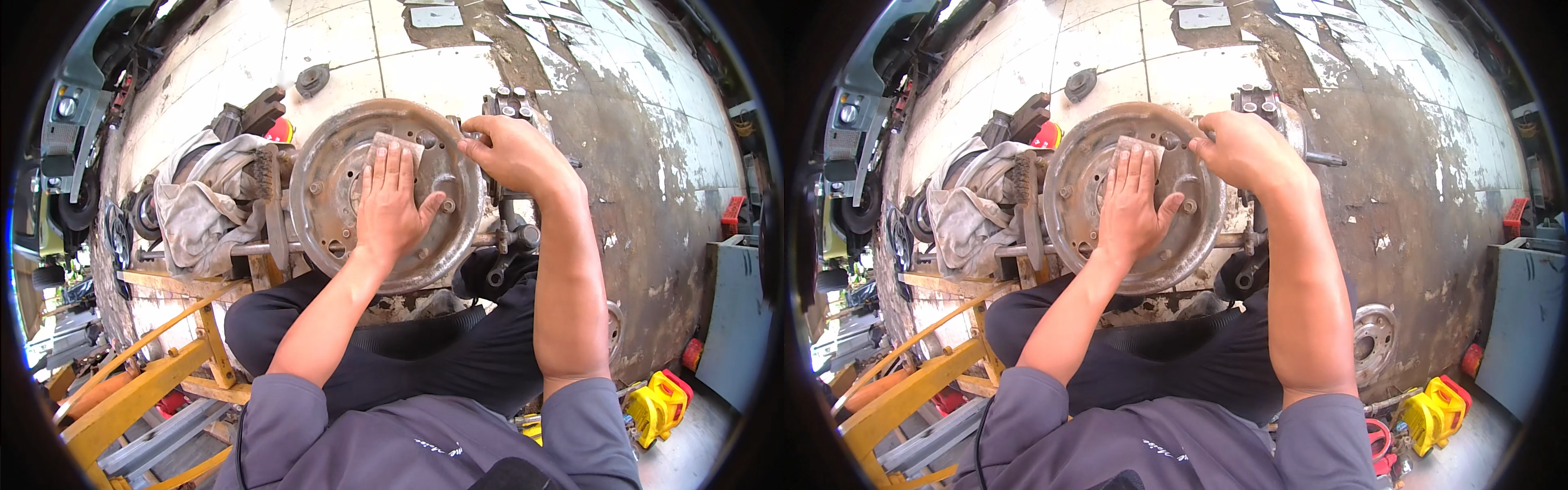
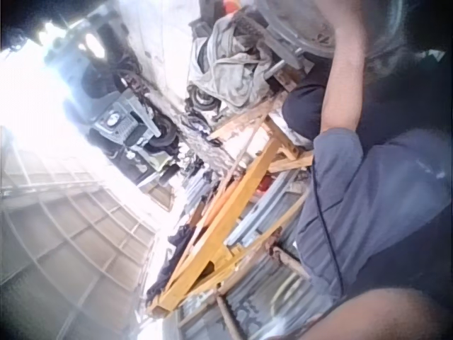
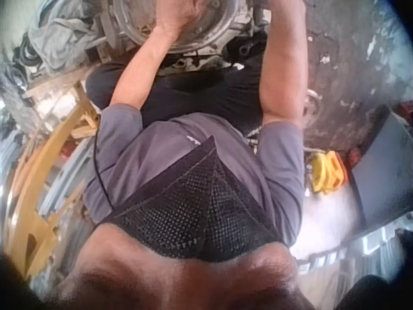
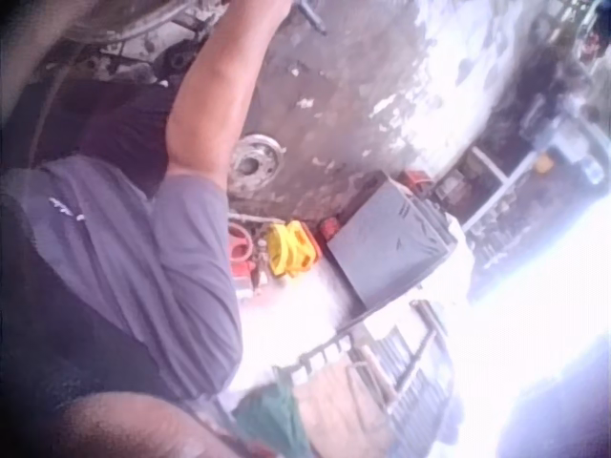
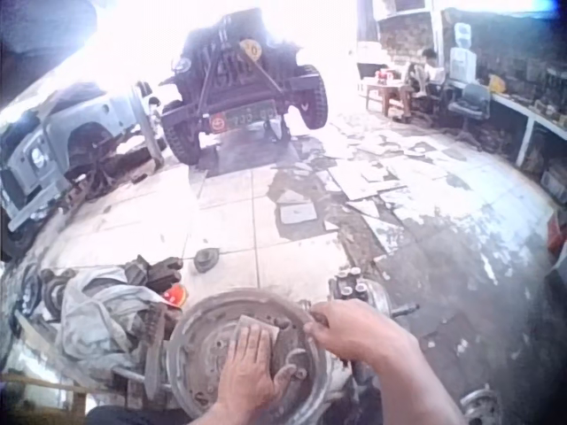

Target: The person scrubs the surface of a brake drum with a sanding block while seated on the floor. They rotate the drum to access different areas and continue scrubbing the surface.

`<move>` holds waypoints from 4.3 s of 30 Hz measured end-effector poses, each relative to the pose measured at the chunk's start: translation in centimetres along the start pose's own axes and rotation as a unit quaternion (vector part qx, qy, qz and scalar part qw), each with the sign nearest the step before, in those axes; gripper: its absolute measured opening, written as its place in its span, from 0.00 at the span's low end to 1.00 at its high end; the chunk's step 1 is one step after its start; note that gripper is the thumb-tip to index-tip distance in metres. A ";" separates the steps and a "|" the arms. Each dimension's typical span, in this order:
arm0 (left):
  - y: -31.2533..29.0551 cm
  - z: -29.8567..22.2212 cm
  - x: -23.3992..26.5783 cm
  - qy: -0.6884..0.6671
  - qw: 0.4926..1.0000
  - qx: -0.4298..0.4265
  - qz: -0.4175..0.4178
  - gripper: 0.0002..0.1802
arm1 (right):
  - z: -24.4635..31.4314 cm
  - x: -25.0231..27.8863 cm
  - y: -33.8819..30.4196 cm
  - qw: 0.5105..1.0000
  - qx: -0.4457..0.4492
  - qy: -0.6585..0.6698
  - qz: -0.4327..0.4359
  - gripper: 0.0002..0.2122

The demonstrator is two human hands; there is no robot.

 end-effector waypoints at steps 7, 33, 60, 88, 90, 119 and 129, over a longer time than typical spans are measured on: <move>3.2 0.2 -0.2 -0.001 0.999 0.038 0.005 0.45 | -0.7 0.3 0.6 0.999 0.025 -0.006 -0.038 0.20; -1.1 -0.1 -0.4 -0.029 0.999 0.021 0.024 0.46 | -1.0 1.2 1.0 0.991 0.009 0.006 -0.131 0.17; 2.6 -1.9 -0.7 -0.027 0.998 0.051 -0.031 0.42 | -1.0 0.7 0.3 0.995 0.020 0.006 -0.100 0.19; 0.2 -1.4 -0.4 -0.027 0.998 0.048 -0.027 0.42 | -1.2 0.9 0.7 0.996 0.021 -0.001 -0.088 0.21; 2.7 -0.5 -0.3 -0.017 0.998 0.055 -0.038 0.42 | -0.7 1.0 0.4 0.997 0.015 0.007 -0.079 0.21; 1.3 -1.9 -0.7 -0.061 0.997 0.043 -0.032 0.43 | -0.4 0.3 0.8 0.999 0.007 -0.009 -0.037 0.19; 1.6 -1.3 -0.8 -0.062 0.997 0.046 -0.020 0.43 | -0.4 -0.3 0.3 0.999 0.018 -0.003 -0.038 0.18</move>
Point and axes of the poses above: each hand's wrist, its own y-axis towards the middle knuckle, its own x-axis out of the back of the hand, z = x × y, the point moved 3 cm from there along y, towards the middle knuckle, and after that the axes turned 13 degrees about z, right-handed, at the moved point
